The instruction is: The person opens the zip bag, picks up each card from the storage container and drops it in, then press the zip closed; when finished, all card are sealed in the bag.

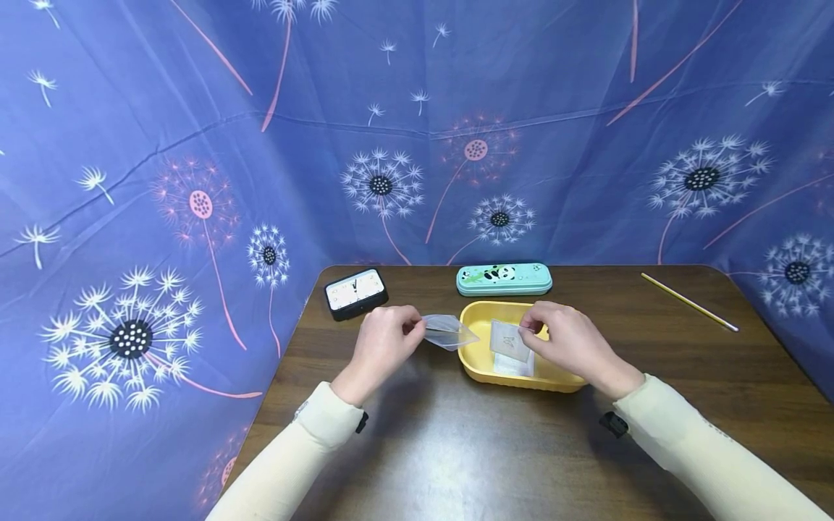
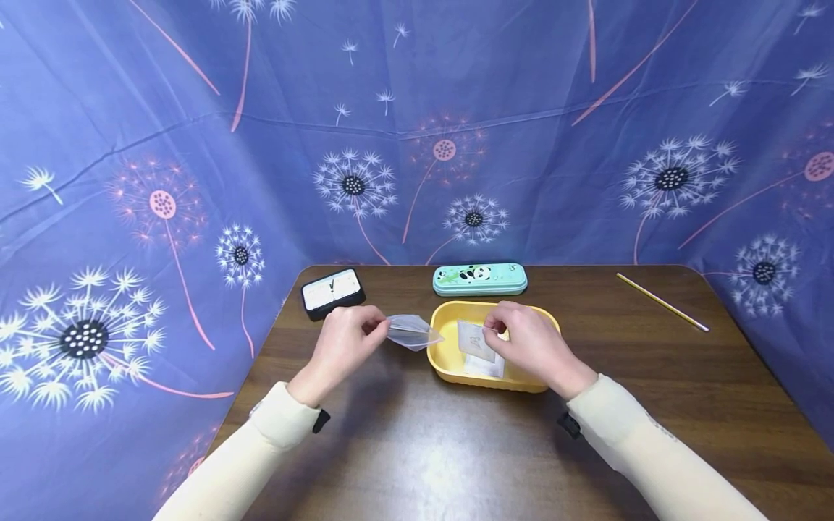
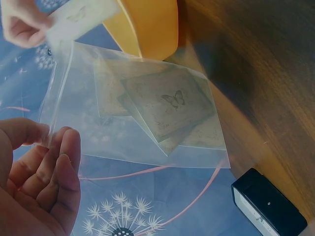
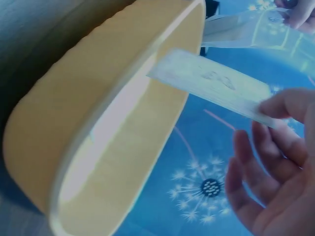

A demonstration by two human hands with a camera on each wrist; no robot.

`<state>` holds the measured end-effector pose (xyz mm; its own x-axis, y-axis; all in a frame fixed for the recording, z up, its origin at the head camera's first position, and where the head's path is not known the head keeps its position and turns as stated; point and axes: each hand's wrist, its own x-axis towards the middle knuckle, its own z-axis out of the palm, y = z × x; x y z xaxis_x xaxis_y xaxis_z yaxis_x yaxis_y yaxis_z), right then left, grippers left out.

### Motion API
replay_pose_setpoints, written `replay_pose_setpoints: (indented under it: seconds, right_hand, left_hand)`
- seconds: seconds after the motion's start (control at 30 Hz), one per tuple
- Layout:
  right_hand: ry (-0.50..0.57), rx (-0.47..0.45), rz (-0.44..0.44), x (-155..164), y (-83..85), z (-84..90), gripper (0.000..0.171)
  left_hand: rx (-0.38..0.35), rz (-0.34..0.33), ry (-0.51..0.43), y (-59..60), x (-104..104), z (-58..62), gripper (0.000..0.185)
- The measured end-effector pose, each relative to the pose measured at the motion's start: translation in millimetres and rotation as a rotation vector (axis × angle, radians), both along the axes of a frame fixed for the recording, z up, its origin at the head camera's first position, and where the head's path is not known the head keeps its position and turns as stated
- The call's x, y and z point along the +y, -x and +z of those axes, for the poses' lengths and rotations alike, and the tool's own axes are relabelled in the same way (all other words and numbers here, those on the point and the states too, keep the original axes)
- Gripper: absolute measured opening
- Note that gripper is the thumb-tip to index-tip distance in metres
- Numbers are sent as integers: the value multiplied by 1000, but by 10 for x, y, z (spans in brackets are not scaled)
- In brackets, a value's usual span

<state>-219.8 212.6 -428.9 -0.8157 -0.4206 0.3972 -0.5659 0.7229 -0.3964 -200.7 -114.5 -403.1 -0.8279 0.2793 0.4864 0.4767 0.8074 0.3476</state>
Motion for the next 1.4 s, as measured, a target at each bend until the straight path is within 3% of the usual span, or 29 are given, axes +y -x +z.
replay_pose_setpoints:
  seconds: [0.17,0.3,0.47,0.63,1.07,1.4]
  right_hand:
    - [138,197,28,-89,-74,117,16]
    - [261,338,109,-185,-123,227,13]
    - [375,434,238,-331,-196,321,5]
    - [402,495,332,-468,-237,303,5]
    - [218,541,289,-639,-177,-22,7]
    - [137,413,192,-755,-136,-224,6]
  left_hand:
    - [6,-4,-4,4,1,4,12]
    - [6,-6,-5,6,-2,7,12]
    - [16,-8,-9,17,-13,-5,11]
    - [27,-10,-7,41,-28,-28,12]
    - [16,-18,-10,36,-29,-42,11]
    - [10,-21,-7,30,-26,-55,10]
